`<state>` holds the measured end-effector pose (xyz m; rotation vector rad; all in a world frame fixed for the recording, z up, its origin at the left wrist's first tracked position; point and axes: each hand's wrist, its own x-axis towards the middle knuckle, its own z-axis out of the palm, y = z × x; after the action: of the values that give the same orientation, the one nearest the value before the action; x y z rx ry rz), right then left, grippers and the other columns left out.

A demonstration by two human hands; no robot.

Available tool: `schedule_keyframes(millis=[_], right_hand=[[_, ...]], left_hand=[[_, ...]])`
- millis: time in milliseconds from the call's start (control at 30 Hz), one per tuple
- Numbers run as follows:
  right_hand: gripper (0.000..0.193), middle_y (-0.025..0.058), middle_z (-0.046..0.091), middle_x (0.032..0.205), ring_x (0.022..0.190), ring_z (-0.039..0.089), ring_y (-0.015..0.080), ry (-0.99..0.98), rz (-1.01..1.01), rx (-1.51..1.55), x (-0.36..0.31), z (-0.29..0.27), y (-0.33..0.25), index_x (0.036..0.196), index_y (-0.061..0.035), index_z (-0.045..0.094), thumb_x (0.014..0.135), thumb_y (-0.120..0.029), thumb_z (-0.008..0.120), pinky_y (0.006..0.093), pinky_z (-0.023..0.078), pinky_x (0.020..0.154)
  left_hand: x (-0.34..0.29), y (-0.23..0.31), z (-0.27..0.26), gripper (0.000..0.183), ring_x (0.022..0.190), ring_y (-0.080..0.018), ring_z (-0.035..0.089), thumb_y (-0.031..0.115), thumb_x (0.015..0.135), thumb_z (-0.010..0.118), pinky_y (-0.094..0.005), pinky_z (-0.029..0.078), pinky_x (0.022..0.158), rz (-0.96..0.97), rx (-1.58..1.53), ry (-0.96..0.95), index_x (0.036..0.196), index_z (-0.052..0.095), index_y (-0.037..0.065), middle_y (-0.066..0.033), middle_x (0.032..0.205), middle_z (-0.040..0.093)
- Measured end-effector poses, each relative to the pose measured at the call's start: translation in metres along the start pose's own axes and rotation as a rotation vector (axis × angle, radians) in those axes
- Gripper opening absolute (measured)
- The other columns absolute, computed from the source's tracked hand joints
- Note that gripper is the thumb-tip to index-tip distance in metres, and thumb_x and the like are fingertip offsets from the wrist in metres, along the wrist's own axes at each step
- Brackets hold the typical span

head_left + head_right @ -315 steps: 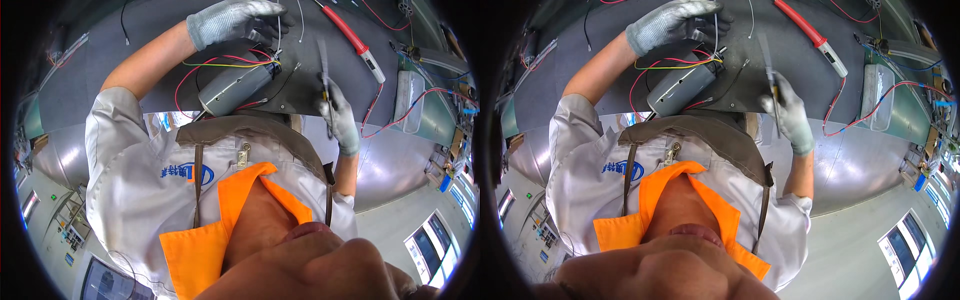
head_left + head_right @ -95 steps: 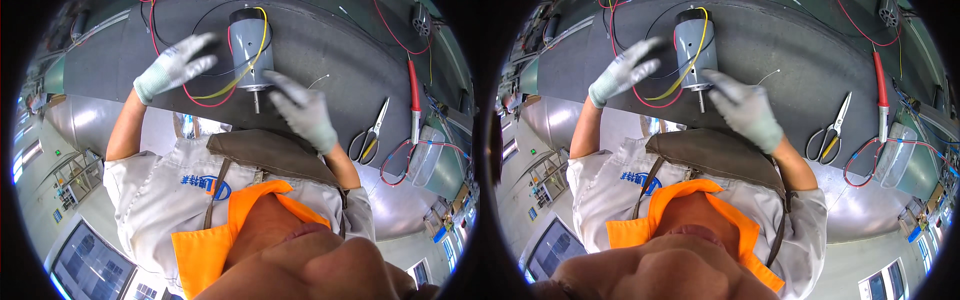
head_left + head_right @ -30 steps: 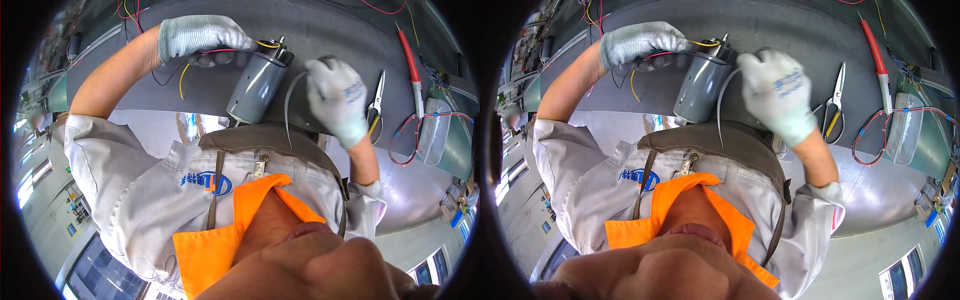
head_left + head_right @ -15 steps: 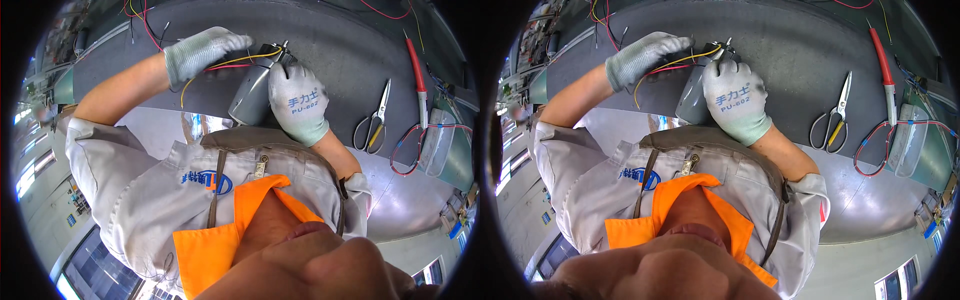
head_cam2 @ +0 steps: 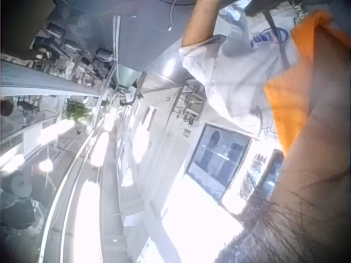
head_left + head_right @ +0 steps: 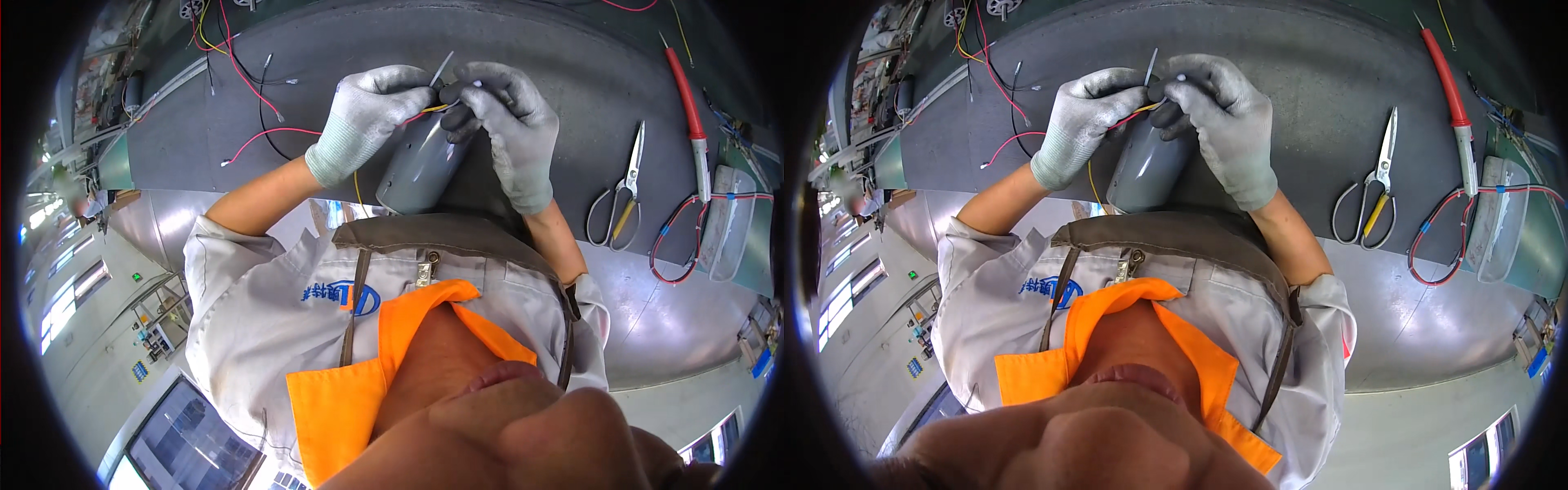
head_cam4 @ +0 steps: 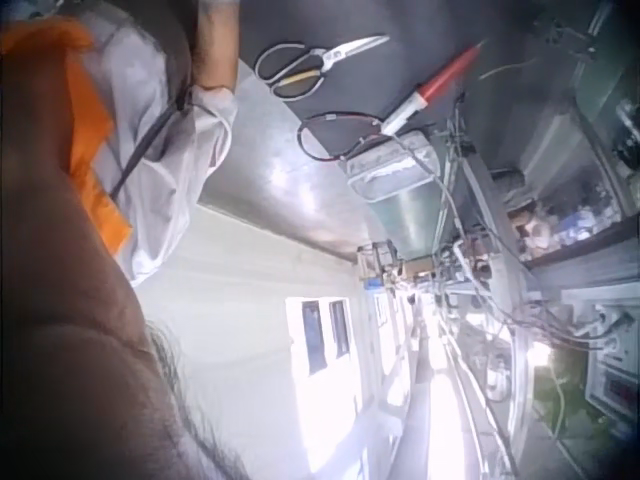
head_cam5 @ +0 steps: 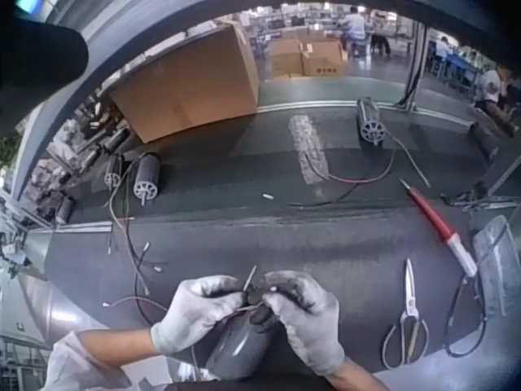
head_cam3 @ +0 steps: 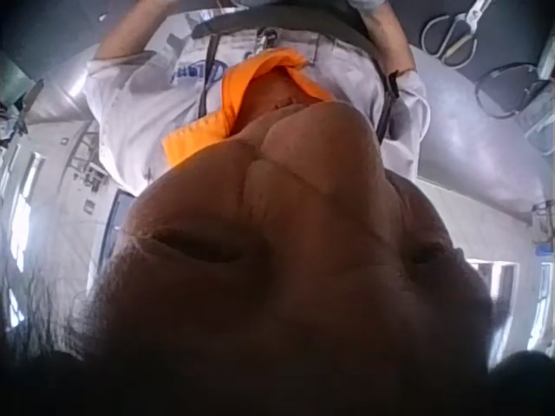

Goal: Assembling wire leads and components onto cylindrical electric motors at a factory workstation.

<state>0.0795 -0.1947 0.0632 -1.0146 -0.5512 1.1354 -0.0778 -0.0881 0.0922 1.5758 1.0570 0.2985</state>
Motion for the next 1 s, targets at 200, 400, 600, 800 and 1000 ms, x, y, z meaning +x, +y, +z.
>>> schedule_keyframes(millis=[200,400,600,800,1000], right_hand=[[0.039,0.0127,0.071,0.09,0.068,0.064,0.01,-0.008,-0.056,0.046,0.011,-0.001,0.0,0.132,0.003,0.054,0.093,0.002,0.058,0.0225,0.052,0.058],[0.047,0.0102,0.07,0.086,0.063,0.062,0.0081,-0.043,0.016,-0.01,0.016,0.001,-0.01,0.137,0.0026,0.051,0.091,0.0,0.061,0.0222,0.05,0.055],[0.045,0.0059,0.067,0.079,0.059,0.06,0.0074,-0.16,0.189,-0.165,0.027,-0.007,-0.025,0.135,0.0027,0.055,0.091,-0.006,0.063,0.0221,0.048,0.05],[0.038,0.0036,0.065,0.074,0.058,0.06,0.0063,-0.321,0.293,-0.313,0.042,-0.018,-0.033,0.128,0.0033,0.061,0.093,-0.01,0.064,0.0211,0.046,0.046],[0.023,0.009,0.07,0.081,0.064,0.066,0.0182,-0.197,-0.111,-0.664,0.033,-0.016,-0.017,0.109,-0.0024,0.072,0.092,-0.016,0.066,0.0306,0.053,0.057]], left_hand=[[0.003,-0.003,0.001,0.026,0.085,-0.0068,0.066,0.011,0.09,0.07,-0.0242,0.055,0.078,0.073,0.062,0.024,0.111,0.072,-0.004,-0.0077,0.095,0.075],[0.003,-0.003,0.0,0.025,0.086,-0.0077,0.067,0.011,0.09,0.067,-0.0246,0.055,0.079,0.133,0.104,-0.003,0.11,0.072,-0.004,-0.0092,0.096,0.076],[0.002,0.002,0.005,0.024,0.085,-0.0075,0.066,0.01,0.091,0.066,-0.0247,0.055,0.079,0.166,0.128,-0.002,0.11,0.072,-0.004,-0.0091,0.095,0.075],[0.006,0.0,0.012,0.024,0.086,-0.0062,0.065,0.01,0.09,0.07,-0.0235,0.055,0.079,0.123,-0.06,-0.014,0.11,0.072,-0.003,-0.008,0.095,0.075],[0.005,0.005,0.009,0.029,0.085,-0.0063,0.066,0.013,0.089,0.074,-0.024,0.055,0.078,0.1,-0.028,-0.093,0.113,0.071,-0.002,-0.0064,0.096,0.074]])
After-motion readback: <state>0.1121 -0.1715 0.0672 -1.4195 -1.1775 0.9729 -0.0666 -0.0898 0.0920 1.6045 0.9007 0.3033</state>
